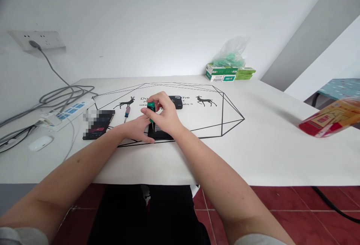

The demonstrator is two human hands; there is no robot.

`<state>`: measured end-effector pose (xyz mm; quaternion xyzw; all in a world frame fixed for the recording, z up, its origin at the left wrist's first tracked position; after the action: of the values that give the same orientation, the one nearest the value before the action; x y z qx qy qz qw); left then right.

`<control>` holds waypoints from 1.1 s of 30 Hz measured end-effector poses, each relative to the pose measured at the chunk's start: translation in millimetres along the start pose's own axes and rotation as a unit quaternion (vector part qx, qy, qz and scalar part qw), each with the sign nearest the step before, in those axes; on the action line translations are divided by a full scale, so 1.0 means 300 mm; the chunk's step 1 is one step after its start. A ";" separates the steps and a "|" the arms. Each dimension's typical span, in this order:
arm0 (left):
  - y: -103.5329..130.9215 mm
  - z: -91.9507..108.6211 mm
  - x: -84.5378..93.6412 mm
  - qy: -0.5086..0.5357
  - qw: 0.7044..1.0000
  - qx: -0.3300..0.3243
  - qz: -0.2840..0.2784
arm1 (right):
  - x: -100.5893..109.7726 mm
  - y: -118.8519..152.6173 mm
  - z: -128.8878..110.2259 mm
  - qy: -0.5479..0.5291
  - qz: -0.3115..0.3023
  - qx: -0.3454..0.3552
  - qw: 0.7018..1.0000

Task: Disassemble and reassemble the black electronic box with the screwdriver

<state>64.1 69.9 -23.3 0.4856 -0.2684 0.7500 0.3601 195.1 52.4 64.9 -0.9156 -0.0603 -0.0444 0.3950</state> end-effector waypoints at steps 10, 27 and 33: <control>0.002 -0.005 -0.004 -0.010 1.000 0.010 -0.007 | -0.004 0.001 0.009 -0.069 -0.023 -0.027 0.997; 0.005 -0.019 -0.011 -0.002 1.000 -0.004 0.003 | 0.005 -0.001 0.055 -0.107 -0.121 -0.086 0.983; 0.005 -0.007 -0.007 -0.011 1.000 -0.001 -0.007 | 0.008 -0.002 0.042 -0.102 -0.097 -0.071 0.987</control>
<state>62.3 69.9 -26.2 0.4954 -0.2697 0.7418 0.3627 197.7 62.2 57.1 -0.9310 -0.1853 0.0074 0.3143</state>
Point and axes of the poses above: each hand's wrist, its own y-axis away from the middle knuckle, its own x-axis out of the back of the hand, z = x × y, the point moved 8 cm from there along -y, towards the middle knuckle, and after that the axes turned 6 degrees about -x, right-handed, at the moved point
